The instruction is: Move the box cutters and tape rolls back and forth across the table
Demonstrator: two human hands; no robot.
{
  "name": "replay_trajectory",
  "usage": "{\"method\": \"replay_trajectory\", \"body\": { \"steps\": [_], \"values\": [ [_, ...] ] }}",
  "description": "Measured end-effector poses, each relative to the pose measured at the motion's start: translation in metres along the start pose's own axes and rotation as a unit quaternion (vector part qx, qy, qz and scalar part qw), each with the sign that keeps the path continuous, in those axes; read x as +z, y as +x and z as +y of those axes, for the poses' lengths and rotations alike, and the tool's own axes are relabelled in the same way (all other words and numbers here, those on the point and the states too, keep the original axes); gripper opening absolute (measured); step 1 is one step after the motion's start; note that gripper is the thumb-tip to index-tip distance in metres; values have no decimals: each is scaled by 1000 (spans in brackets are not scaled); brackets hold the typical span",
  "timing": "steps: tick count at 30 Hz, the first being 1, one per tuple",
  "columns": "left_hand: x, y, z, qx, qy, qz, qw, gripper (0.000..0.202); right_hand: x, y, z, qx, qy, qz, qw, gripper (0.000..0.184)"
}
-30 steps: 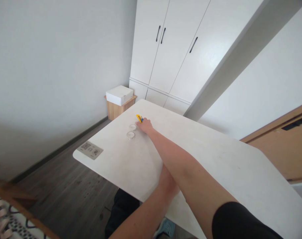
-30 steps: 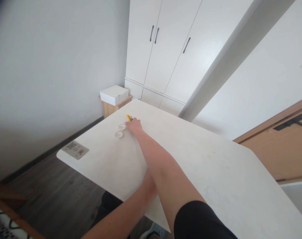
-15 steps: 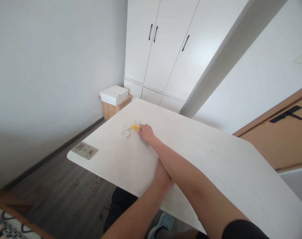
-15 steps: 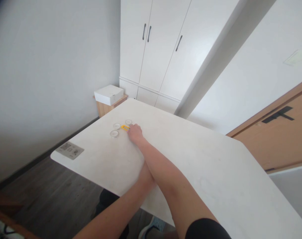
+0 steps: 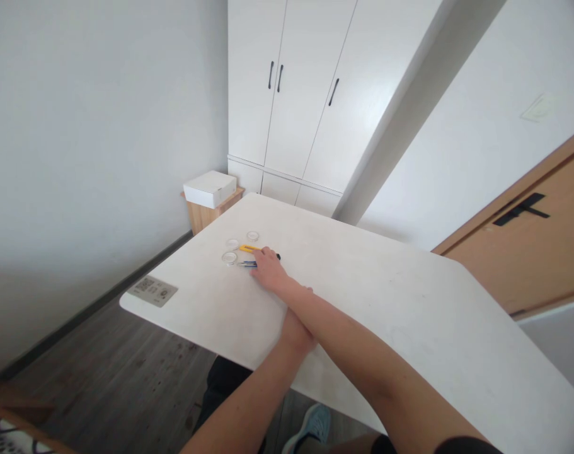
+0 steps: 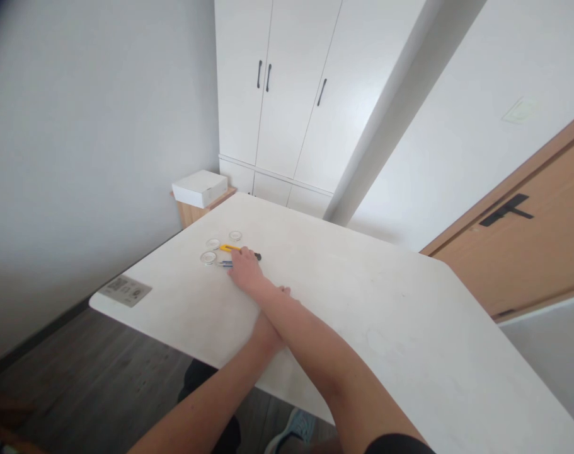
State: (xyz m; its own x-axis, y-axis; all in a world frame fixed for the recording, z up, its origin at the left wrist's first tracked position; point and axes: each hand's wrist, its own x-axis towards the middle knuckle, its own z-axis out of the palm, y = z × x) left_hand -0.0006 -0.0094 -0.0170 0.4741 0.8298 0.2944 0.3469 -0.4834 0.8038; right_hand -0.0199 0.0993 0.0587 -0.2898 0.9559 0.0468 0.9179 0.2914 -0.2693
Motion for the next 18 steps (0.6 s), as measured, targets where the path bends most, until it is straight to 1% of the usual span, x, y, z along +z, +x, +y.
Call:
{"method": "replay_trajectory", "body": {
  "steps": [2, 5, 8, 10, 12, 15, 17, 18],
  "values": [
    [0, 0, -2, 6, 66, -15, 998, 37, -6, -12, 6, 21, 13, 25, 999, 42],
    [-4, 3, 4, 26, 126, -4, 992, 42, -20, -37, 26, 33, 46, 56, 997, 30],
    [-11, 5, 15, 36, 186, 11, 982, 45, -34, -66, 58, 49, 80, 56, 994, 23],
    [-14, 5, 20, 35, 222, 9, 974, 40, -40, -87, 85, 76, 96, 60, 991, 20],
    [-16, 3, 23, 29, 245, 3, 969, 33, -44, -110, 116, 113, 99, 89, 985, 23],
    [-17, 2, 24, 27, 271, 1, 962, 30, -42, -148, 159, 156, 72, 157, 973, 31],
    [-16, 1, 23, 28, 279, -2, 960, 30, -37, -174, 180, 162, 49, 184, 968, 38],
    [-16, 2, 23, 28, 281, -3, 959, 30, -34, -186, 187, 158, 39, 188, 969, 41]
  ]
}}
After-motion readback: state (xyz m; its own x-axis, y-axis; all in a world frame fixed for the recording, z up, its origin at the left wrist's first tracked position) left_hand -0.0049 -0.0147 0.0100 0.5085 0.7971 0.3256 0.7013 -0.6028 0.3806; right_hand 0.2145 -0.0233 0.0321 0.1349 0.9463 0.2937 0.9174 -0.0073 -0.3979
